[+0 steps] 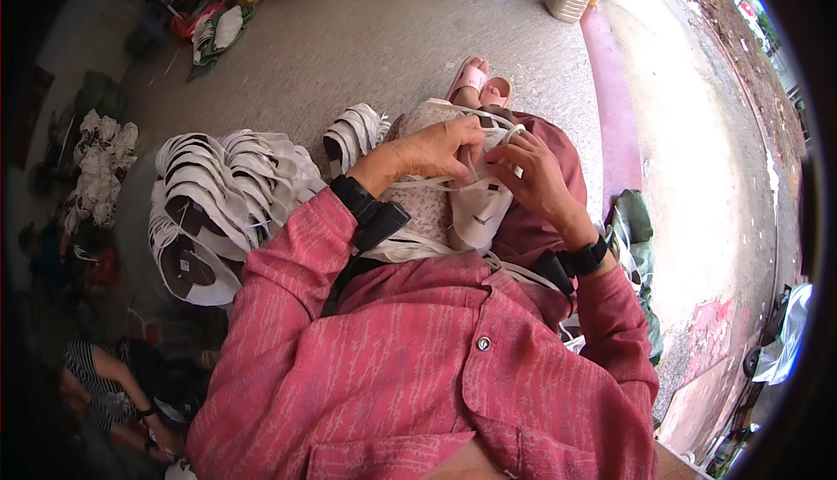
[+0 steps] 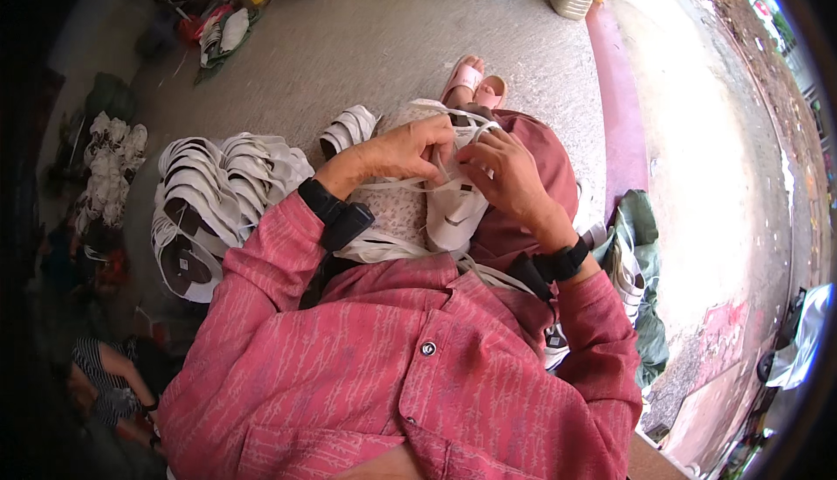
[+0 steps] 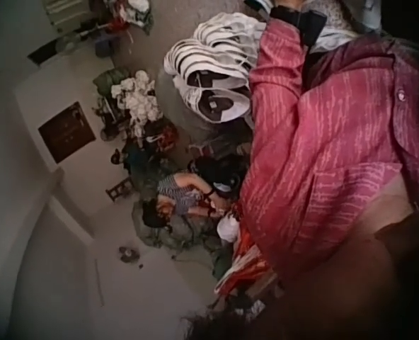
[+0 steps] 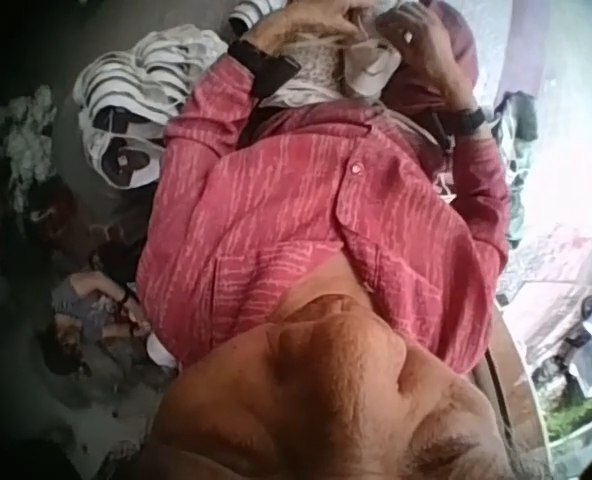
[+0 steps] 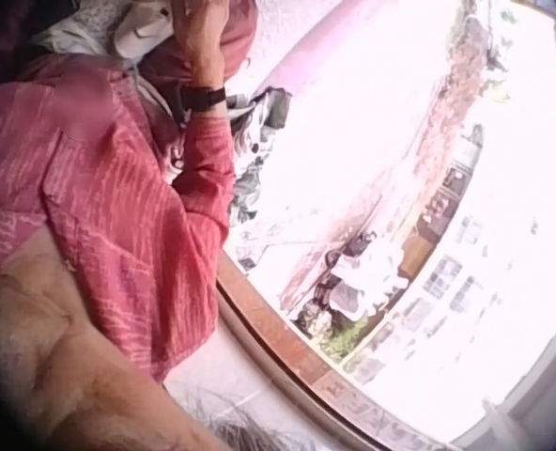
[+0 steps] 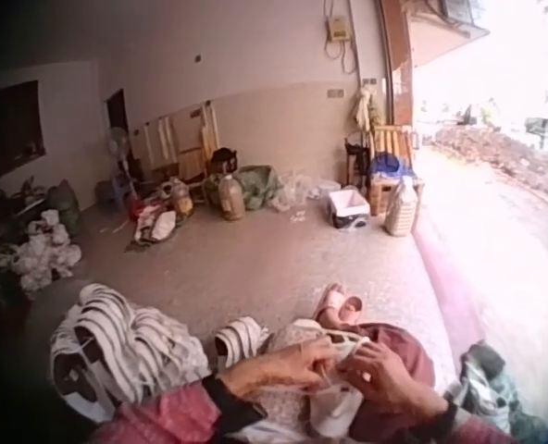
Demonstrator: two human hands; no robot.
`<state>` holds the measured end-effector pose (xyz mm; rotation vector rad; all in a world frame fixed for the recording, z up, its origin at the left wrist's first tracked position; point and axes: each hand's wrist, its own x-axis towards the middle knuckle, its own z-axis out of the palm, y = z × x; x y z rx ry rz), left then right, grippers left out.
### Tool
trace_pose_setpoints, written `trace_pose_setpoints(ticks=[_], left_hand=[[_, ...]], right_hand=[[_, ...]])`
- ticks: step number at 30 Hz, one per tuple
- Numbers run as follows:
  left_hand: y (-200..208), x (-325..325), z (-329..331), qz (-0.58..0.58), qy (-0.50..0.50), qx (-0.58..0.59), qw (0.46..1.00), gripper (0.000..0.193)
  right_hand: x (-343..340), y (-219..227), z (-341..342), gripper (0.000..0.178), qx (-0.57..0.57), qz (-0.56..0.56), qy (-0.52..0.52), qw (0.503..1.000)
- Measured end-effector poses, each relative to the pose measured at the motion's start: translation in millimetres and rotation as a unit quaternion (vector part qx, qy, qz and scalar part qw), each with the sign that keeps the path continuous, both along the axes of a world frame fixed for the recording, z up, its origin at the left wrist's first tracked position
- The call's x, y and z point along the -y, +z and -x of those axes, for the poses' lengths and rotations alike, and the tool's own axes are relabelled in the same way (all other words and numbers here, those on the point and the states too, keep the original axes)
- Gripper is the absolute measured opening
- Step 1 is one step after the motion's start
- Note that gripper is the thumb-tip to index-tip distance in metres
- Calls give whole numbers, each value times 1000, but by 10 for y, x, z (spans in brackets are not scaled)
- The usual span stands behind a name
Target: The recorder is lacing shoe upper components as part of the manufacturing process.
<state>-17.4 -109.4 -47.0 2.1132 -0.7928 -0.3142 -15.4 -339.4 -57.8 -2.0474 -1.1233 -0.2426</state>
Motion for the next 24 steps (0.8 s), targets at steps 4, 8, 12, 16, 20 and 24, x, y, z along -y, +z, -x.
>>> trace_pose_setpoints(ticks=[4,8,12,16,20,24], left_hand=[[-35,6,40,40,16,-18,999,25],[-57,-5,21,64,2,-41,997,26],[-26,8,10,48,0,-58,997,26],[-35,-26,4,41,6,-18,999,26],[7,154,59,6,52,57,997,25],[119,285,184,-125,92,119,981,23]], right_hand=[[-32,-3,-149,17,8,63,80,995],[-73,-44,-242,12,-6,96,134,986],[43,-66,-246,4,127,119,69,982],[445,-16,-375,7,-153,-149,-132,968],[450,-86,-225,18,-338,-246,-175,891],[480,65,-226,19,-440,-352,-161,810]])
